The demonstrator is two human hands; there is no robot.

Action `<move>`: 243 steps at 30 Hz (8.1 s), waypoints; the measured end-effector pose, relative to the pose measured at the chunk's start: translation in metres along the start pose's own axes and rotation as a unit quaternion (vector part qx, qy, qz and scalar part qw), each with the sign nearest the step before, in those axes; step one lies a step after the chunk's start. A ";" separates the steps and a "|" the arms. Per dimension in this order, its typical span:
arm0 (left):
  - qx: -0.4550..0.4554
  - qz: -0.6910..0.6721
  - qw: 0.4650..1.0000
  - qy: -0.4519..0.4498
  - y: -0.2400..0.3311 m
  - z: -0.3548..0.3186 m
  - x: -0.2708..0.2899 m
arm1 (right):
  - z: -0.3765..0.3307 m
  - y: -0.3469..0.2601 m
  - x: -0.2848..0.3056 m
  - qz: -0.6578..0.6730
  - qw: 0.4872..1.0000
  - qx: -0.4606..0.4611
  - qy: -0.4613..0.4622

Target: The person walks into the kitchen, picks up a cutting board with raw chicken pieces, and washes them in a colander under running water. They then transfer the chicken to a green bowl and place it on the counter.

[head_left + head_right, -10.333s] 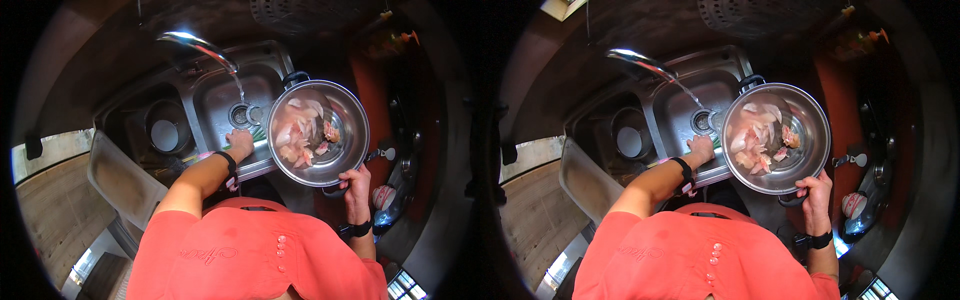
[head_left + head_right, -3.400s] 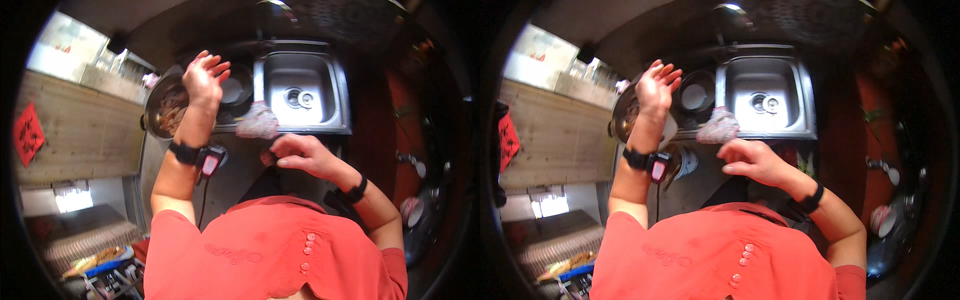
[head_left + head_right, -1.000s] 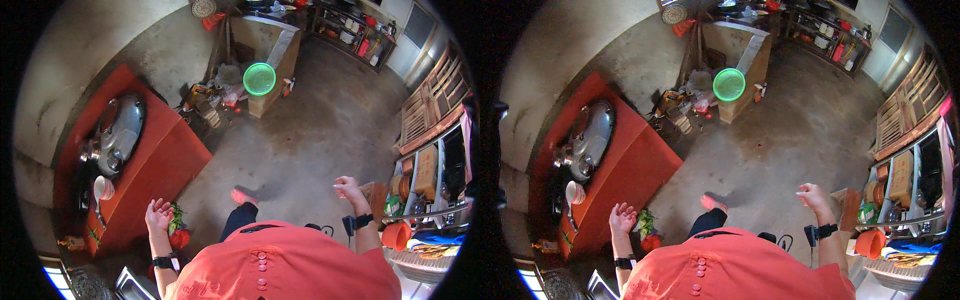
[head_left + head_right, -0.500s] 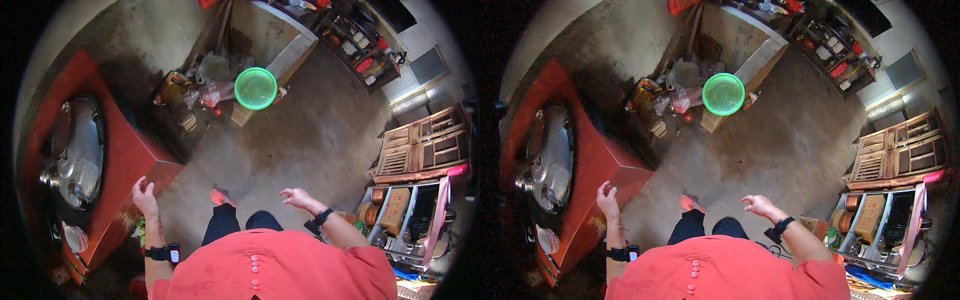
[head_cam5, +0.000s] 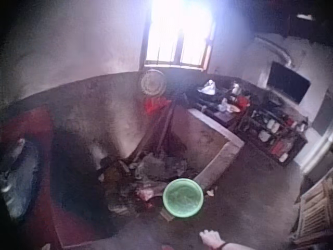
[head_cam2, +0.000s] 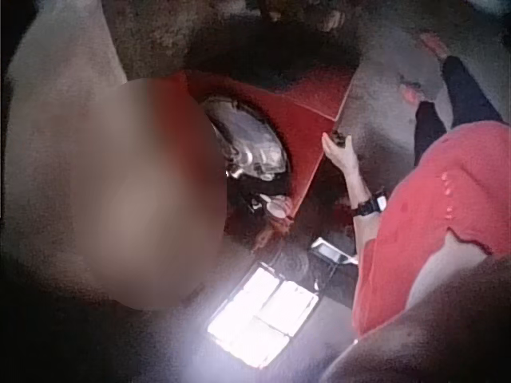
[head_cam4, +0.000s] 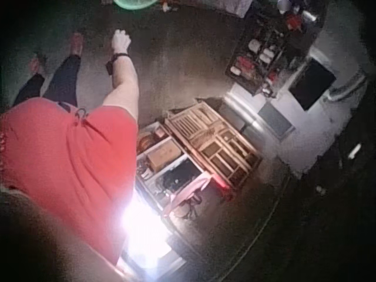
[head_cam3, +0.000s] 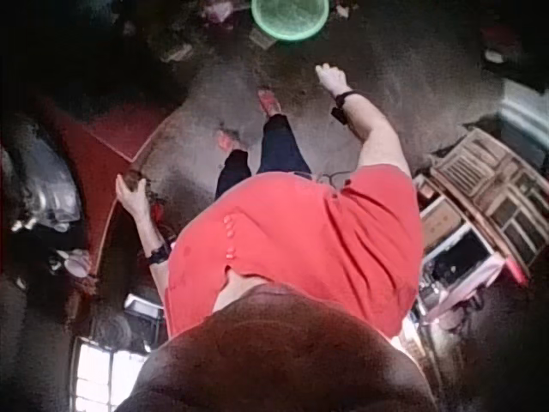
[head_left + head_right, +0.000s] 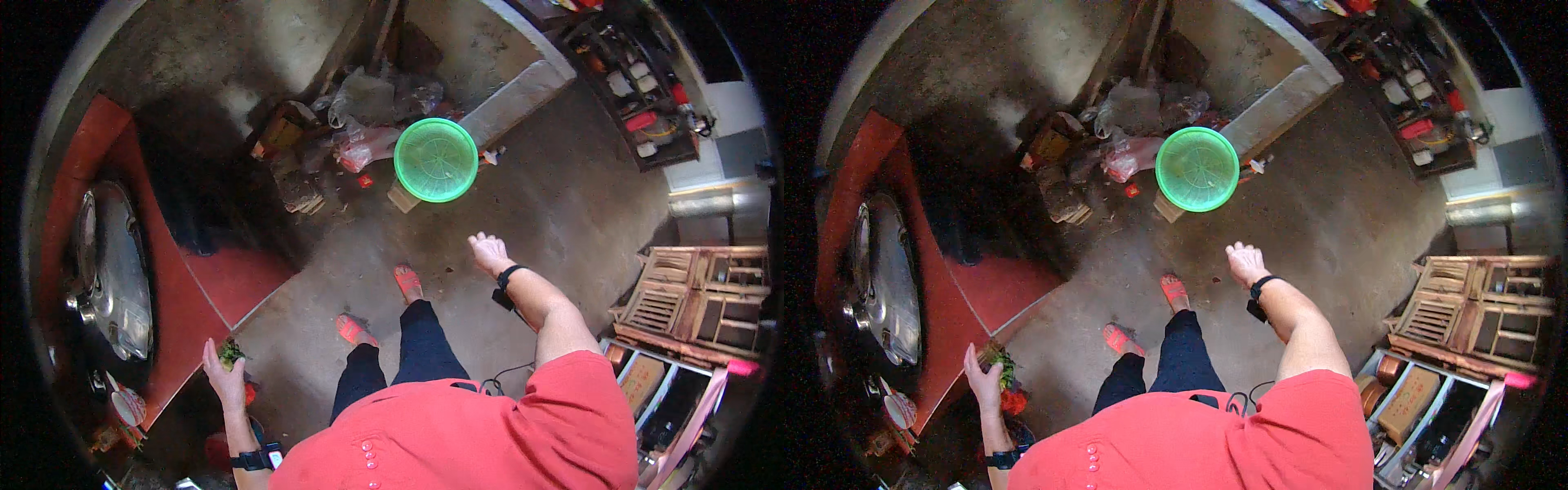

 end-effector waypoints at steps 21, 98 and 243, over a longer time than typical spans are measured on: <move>0.235 -0.036 0.971 -0.039 0.064 0.009 -0.010 | 0.213 0.173 0.060 0.070 0.983 0.038 0.163; 0.400 -0.717 0.137 0.555 -0.911 -0.635 0.221 | -0.458 -1.515 -0.120 -0.035 0.405 0.898 -0.170; 0.469 -0.572 0.665 0.097 -1.026 -0.147 0.216 | -0.309 -1.513 0.072 0.222 0.596 0.767 0.086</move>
Point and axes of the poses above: each hand's wrist, its own z-axis towards the middle knuckle, its own x-axis out of the back of the hand, y = z × x, the point moved 5 cm from there along z, towards the middle knuckle, and after that the axes turned 14 degrees about x, right-handed, at the moved point
